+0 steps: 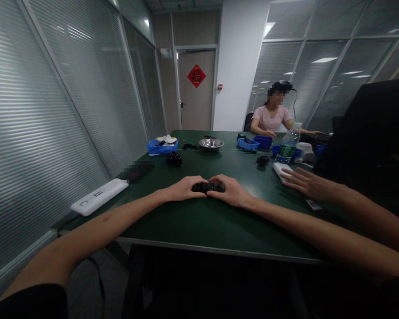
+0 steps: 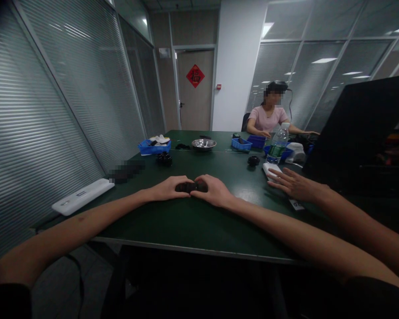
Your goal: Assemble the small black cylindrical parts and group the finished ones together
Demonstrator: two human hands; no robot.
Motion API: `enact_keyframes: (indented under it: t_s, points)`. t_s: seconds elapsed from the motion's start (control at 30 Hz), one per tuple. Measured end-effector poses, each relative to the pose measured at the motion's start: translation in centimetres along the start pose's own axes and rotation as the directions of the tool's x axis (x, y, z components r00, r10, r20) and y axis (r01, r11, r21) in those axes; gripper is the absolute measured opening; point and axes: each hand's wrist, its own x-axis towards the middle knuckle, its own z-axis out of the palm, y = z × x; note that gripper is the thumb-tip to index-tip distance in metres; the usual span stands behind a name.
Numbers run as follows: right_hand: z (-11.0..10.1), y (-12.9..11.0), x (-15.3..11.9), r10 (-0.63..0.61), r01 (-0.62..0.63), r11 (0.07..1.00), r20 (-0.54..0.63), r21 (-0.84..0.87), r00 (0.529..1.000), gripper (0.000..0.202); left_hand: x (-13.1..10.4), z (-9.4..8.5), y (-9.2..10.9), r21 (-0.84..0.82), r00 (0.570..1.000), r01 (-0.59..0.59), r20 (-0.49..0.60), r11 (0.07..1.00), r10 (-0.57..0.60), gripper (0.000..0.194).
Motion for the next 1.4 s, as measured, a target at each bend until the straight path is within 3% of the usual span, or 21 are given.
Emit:
enact_keyframes:
  t_s: [0.13, 0.27, 0.5, 0.63, 0.87, 1.03, 1.2, 1.4]
  points:
    - [-0.15, 0.0, 0.0, -0.008, 0.008, 1.0, 0.025, -0.011, 1.0, 0.052, -0.01, 0.02, -0.05, -0.004, 1.0, -0.002, 0.007, 1.0, 0.002, 0.043]
    - [-0.3, -0.16, 0.03, 0.028, -0.028, 0.996, -0.004, 0.084, 1.0, 0.041, -0.04, -0.01, 0.02, -0.003, 1.0, 0.005, 0.01, 1.0, -0.005, 0.046]
    - [-0.07, -0.29, -0.14, -0.012, 0.013, 1.0, 0.03, -0.011, 0.999, 0.051, 0.02, 0.0, 0.06, -0.018, 1.0, 0.011, 0.012, 1.0, -0.011, 0.041]
    - [-0.04, -0.31, -0.08, 0.009, -0.009, 0.997, 0.01, 0.072, 1.0, 0.038, 0.01, 0.04, 0.06, 0.005, 1.0, 0.01, 0.011, 1.0, -0.01, 0.043]
    - [0.15, -0.35, -0.26, -0.017, 0.019, 0.998, 0.037, -0.059, 0.999, 0.051, 0.0, -0.07, 0.28, -0.007, 1.0, 0.008, 0.017, 1.0, -0.008, 0.042]
    - [0.08, -0.45, -0.16, -0.025, 0.025, 1.0, 0.015, 0.002, 1.0, 0.035, 0.03, -0.05, 0.33, -0.002, 1.0, 0.015, 0.015, 1.0, -0.015, 0.041]
    - [-0.1, -0.47, -0.14, -0.016, 0.015, 1.0, 0.016, 0.02, 1.0, 0.033, 0.01, 0.03, 0.2, 0.003, 1.0, 0.008, 0.007, 1.0, -0.008, 0.042]
    - [-0.27, -0.54, -0.18, 0.017, -0.02, 0.988, 0.019, 0.155, 1.0, 0.03, -0.1, -0.07, 0.16, 0.004, 1.0, -0.004, 0.014, 1.0, 0.003, 0.044]
